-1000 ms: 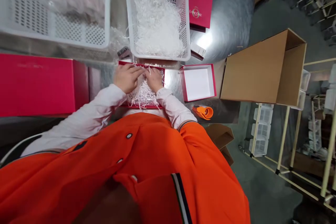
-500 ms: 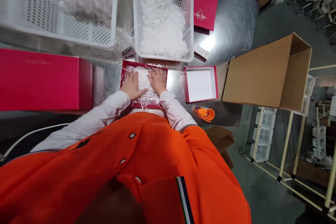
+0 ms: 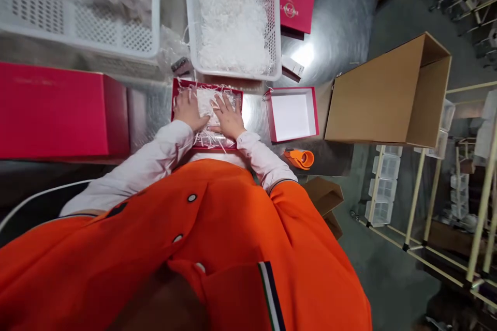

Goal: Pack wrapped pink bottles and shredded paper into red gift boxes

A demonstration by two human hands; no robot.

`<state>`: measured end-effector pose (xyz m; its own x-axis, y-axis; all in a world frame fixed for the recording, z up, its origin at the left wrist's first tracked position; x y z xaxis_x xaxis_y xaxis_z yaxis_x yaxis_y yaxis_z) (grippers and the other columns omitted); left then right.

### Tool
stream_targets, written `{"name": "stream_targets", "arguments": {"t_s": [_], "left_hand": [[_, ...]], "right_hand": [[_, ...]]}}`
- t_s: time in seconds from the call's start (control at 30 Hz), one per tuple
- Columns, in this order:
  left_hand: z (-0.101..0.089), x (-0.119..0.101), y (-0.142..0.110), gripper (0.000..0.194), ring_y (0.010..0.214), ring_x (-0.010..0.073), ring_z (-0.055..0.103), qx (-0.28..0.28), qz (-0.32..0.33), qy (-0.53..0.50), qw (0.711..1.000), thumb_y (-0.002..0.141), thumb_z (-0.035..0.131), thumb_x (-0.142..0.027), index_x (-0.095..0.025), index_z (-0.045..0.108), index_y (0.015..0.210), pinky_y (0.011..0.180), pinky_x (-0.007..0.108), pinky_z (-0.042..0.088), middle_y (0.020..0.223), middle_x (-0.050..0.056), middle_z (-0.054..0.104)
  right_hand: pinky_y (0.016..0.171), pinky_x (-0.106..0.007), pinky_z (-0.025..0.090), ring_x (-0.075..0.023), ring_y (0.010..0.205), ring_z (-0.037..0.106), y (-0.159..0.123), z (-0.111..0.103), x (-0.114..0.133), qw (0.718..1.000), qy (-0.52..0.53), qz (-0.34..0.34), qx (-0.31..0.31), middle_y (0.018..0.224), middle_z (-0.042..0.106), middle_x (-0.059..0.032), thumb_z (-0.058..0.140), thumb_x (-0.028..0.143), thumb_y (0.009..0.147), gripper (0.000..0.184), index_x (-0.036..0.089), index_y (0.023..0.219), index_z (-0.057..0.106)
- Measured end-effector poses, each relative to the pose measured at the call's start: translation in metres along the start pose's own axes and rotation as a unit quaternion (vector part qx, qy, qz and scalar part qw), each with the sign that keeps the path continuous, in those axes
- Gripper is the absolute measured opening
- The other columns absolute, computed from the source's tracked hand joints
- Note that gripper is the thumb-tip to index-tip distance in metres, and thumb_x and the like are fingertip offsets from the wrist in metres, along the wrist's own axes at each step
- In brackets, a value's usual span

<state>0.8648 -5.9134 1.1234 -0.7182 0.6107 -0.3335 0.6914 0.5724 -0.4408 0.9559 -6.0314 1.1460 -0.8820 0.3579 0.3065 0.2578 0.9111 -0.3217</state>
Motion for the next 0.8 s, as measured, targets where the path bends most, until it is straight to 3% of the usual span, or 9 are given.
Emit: {"name": "stream_targets", "arguments": {"t_s": [0.13, 0.27, 0.43, 0.53, 0.63, 0.73, 0.8], "left_hand": [[-0.017, 0.006, -0.028, 0.109, 0.167, 0.0470, 0.016, 0.031, 0.072, 0.011, 0.997, 0.091, 0.071, -0.056, -0.005, 0.024, 0.176, 0.135, 0.058, 0.023, 0.179, 0.029, 0.017], [-0.034, -0.005, -0.052, 0.091, 0.155, 0.0474, 0.037, -0.012, 0.103, 0.105, 0.989, 0.092, 0.076, -0.042, -0.015, 0.041, 0.171, 0.124, 0.060, 0.039, 0.172, 0.024, 0.037], [-0.019, -0.021, -0.041, 0.068, 0.142, 0.0383, 0.054, 0.061, 0.067, 0.106, 0.990, 0.098, 0.067, -0.025, -0.008, 0.052, 0.163, 0.117, 0.044, 0.048, 0.154, 0.027, 0.052], [-0.018, -0.021, -0.033, 0.057, 0.137, 0.0368, 0.058, 0.049, 0.065, 0.115, 0.990, 0.097, 0.067, -0.024, -0.011, 0.063, 0.152, 0.112, 0.044, 0.051, 0.149, 0.025, 0.057], [-0.022, -0.019, -0.037, 0.057, 0.139, 0.0391, 0.055, 0.038, 0.073, 0.127, 0.988, 0.097, 0.066, -0.027, -0.011, 0.063, 0.151, 0.114, 0.048, 0.049, 0.146, 0.025, 0.060], [-0.026, -0.021, -0.044, 0.065, 0.140, 0.0395, 0.053, 0.056, 0.082, 0.133, 0.986, 0.097, 0.065, -0.029, -0.010, 0.056, 0.158, 0.114, 0.048, 0.049, 0.149, 0.024, 0.061], [-0.029, -0.022, -0.046, 0.067, 0.140, 0.0394, 0.053, 0.069, 0.085, 0.140, 0.984, 0.096, 0.063, -0.027, -0.009, 0.054, 0.160, 0.114, 0.048, 0.048, 0.150, 0.023, 0.062]], "right_hand": [[0.132, -0.078, -0.001, -0.0407, 0.172, 0.011, 0.005, 0.008, 0.002, 1.000, 0.000, 0.025, -0.003, 0.180, 0.025, -0.0230, 0.079, 0.030, 0.093, 0.072, 0.013, 0.159, 0.055], [0.130, -0.082, 0.000, -0.0435, 0.170, 0.013, 0.005, 0.008, 0.002, 0.999, 0.007, 0.030, -0.012, 0.181, 0.024, -0.0222, 0.080, 0.024, 0.090, 0.078, 0.015, 0.162, 0.052], [0.126, -0.086, 0.013, -0.0512, 0.168, 0.016, -0.014, -0.018, 0.010, 1.000, 0.007, 0.020, -0.020, 0.179, 0.027, -0.0218, 0.084, 0.036, 0.087, 0.088, 0.019, 0.166, 0.050], [0.129, -0.075, 0.026, -0.0497, 0.164, 0.028, -0.021, -0.048, 0.004, 0.998, 0.002, 0.014, -0.064, 0.177, 0.035, -0.0193, 0.081, 0.043, 0.089, 0.083, 0.021, 0.164, 0.055], [0.123, -0.057, 0.044, -0.0380, 0.146, 0.056, -0.005, -0.075, -0.010, 0.994, 0.008, 0.011, -0.104, 0.159, 0.060, -0.0198, 0.059, 0.025, 0.100, 0.057, 0.015, 0.157, 0.062], [0.114, -0.045, 0.051, -0.0297, 0.137, 0.063, 0.033, -0.082, -0.016, 0.997, -0.004, -0.060, -0.048, 0.149, 0.070, -0.0148, 0.045, 0.005, 0.098, 0.058, 0.015, 0.151, 0.068], [0.111, -0.043, 0.051, -0.0285, 0.139, 0.062, 0.056, -0.080, -0.019, 0.995, -0.044, -0.094, 0.007, 0.149, 0.070, -0.0132, 0.044, 0.002, 0.098, 0.061, 0.017, 0.153, 0.065]]}}
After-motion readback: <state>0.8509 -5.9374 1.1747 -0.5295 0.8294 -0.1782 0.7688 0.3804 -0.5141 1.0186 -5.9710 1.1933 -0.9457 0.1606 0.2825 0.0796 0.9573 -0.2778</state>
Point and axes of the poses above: each hand's wrist, its own y-axis towards the middle knuckle, its own z-axis out of the palm, x = y × z, the point moved 5 cm from there along y, towards the middle knuckle
